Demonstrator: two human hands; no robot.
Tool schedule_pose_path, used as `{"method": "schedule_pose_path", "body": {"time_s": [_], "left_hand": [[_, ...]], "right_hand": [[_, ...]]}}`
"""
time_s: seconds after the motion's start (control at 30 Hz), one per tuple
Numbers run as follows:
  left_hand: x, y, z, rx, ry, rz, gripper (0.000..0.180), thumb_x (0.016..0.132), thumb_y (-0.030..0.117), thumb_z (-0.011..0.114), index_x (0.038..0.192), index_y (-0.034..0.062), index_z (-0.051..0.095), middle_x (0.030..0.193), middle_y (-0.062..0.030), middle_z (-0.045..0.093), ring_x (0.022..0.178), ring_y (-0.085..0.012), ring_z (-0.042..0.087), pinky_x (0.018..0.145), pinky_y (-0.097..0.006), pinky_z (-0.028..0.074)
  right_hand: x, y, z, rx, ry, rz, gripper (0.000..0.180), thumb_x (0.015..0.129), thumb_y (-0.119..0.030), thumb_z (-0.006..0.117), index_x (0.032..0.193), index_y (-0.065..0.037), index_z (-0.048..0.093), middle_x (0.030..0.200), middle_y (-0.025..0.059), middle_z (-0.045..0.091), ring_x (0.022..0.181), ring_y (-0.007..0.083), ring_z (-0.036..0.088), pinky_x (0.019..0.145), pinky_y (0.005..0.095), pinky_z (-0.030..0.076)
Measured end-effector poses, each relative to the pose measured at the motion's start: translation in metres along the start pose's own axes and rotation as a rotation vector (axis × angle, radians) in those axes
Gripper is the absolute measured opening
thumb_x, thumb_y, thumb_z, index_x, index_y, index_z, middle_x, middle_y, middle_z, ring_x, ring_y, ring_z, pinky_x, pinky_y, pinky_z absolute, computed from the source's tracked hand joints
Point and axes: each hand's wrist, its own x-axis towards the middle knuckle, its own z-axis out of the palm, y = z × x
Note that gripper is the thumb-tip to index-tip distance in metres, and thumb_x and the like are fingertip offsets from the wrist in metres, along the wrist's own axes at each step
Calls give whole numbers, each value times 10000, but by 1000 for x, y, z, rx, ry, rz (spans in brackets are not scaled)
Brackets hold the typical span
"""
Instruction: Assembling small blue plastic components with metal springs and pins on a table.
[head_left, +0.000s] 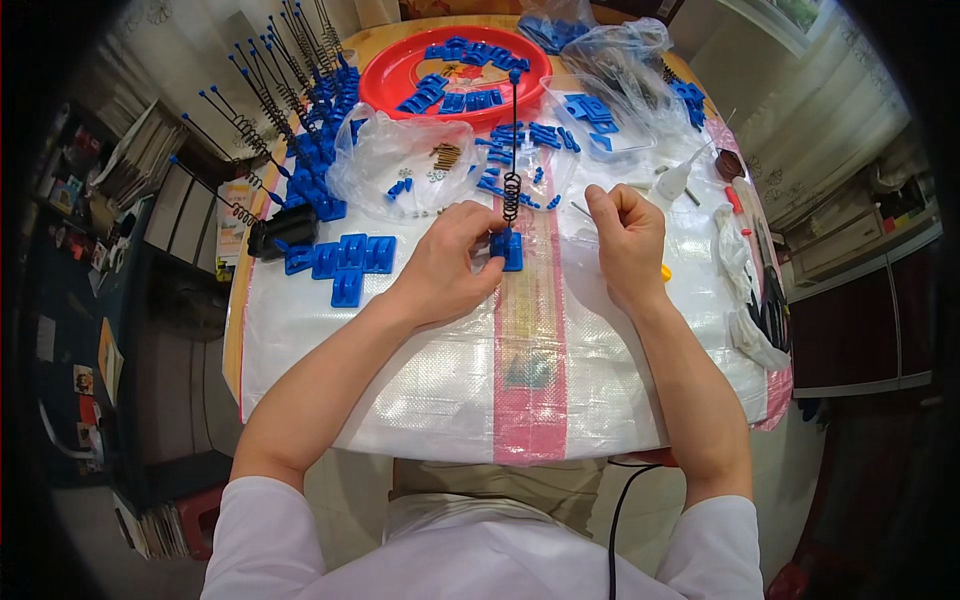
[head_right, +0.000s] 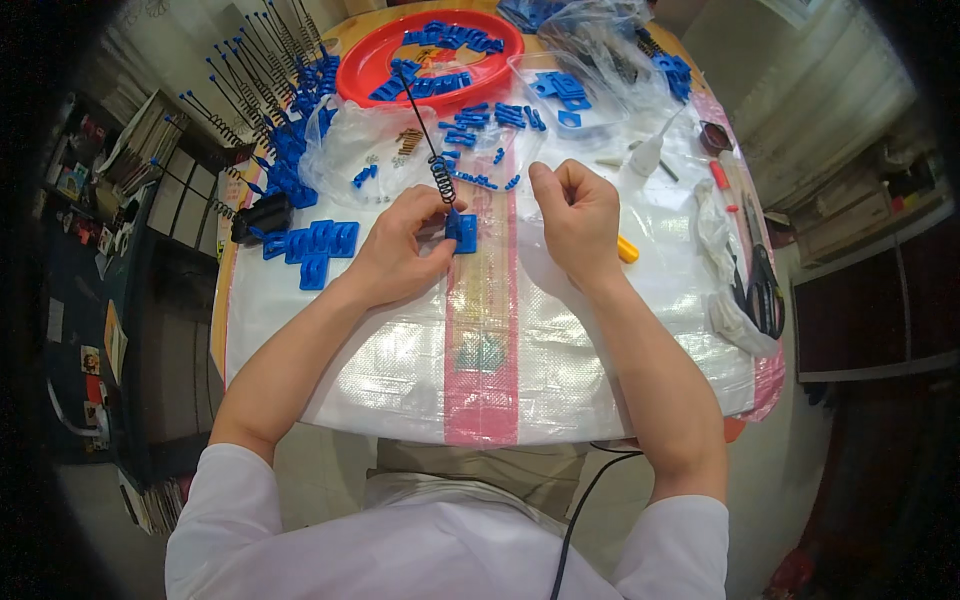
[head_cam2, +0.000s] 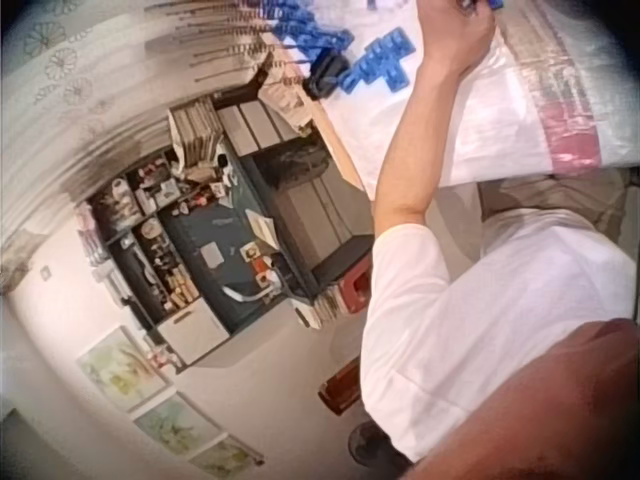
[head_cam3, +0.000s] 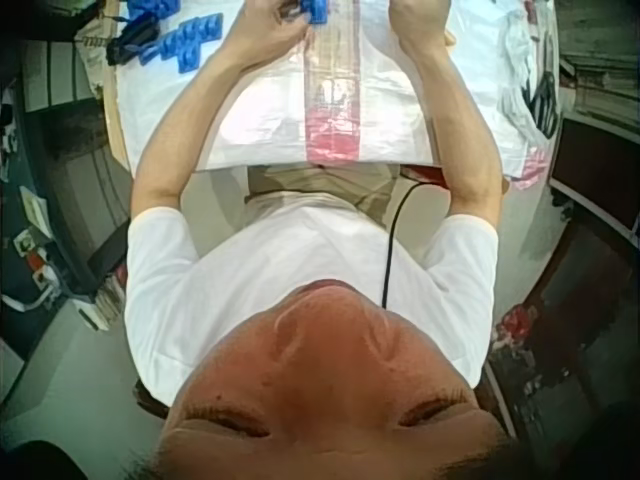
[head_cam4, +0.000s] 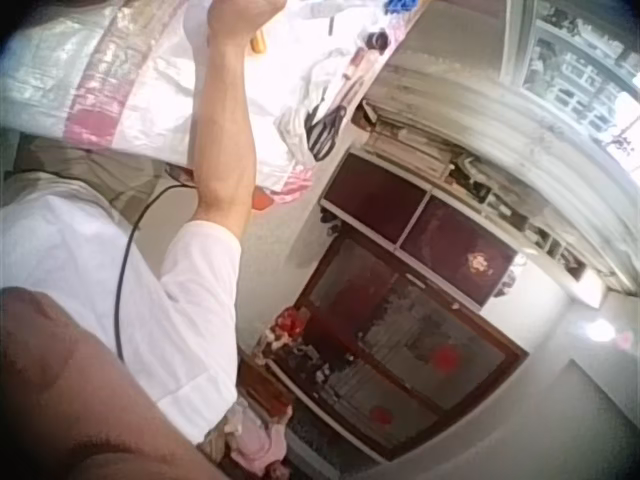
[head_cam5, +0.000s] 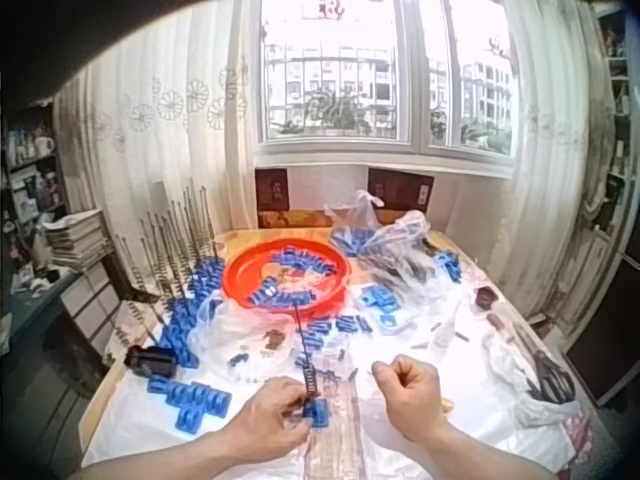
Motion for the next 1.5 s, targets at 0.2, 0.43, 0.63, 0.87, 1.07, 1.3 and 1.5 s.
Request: {"method": "schedule_pose_path", "body": {"time_s": [0.2, 0.43, 0.63, 0.87, 1.07, 1.3, 1.5], "left_hand": [[-1, -7, 2, -262, 184, -115, 338, 843, -50, 533, 1170, -22, 617, 1049, -88, 634, 941, -148, 595, 820, -278, 485], [3, -8, -1, -492, 207, -306, 273, 929, -33, 495, 1166, -28, 632, 924, -27, 648, 874, -73, 581, 799, -216, 448], [2, -3, 1, -503, 202, -295, 214, 969, 19, 528, 1144, -15, 646, 881, -17, 645, 801, -62, 572, 722, -218, 459], [-2, -8, 3, -524, 111, -350, 190, 998, 49, 524, 1134, -9, 643, 864, -2, 641, 798, -64, 585, 721, -218, 473], [-2, -14, 10, -504, 156, -116, 293, 908, 7, 594, 1198, -20, 627, 1034, -81, 649, 857, -88, 598, 719, -215, 470], [0, -6, 8, -334, 98, -7, 420, 844, 29, 662, 1257, -15, 605, 1158, -140, 621, 1005, -229, 643, 852, -304, 538], [0, -5, 7, -317, 28, -109, 326, 860, 53, 696, 1176, -16, 652, 1084, -133, 637, 955, -203, 661, 837, -309, 547]], "right_hand": [[4, -1, -2, -9, 25, 2, 415, 956, -204, 694, 622, -71, 488, 582, -83, 402, 560, 24, 303, 486, 260, 226], [2, 3, -1, -31, 6, -19, 395, 958, -204, 696, 635, -63, 518, 578, -92, 410, 553, 22, 305, 479, 256, 231], [-10, -14, 5, -330, -105, -110, 323, 944, -182, 703, 694, -6, 598, 550, -26, 506, 512, 36, 378, 458, 259, 289], [-21, -29, 13, -399, -284, -135, 268, 918, -176, 718, 728, -3, 645, 552, 39, 566, 495, 57, 464, 461, 267, 359], [-21, -29, 15, -412, -304, -165, 284, 918, -144, 708, 699, -3, 594, 531, 2, 473, 499, 51, 371, 462, 271, 290], [-20, -19, 14, -398, -304, -145, 279, 900, -100, 688, 670, 1, 567, 513, -21, 438, 497, 40, 334, 456, 272, 259], [-17, -21, 12, -445, -284, -209, 259, 883, -88, 685, 666, 2, 577, 509, -10, 472, 486, 34, 359, 452, 264, 277]]}}
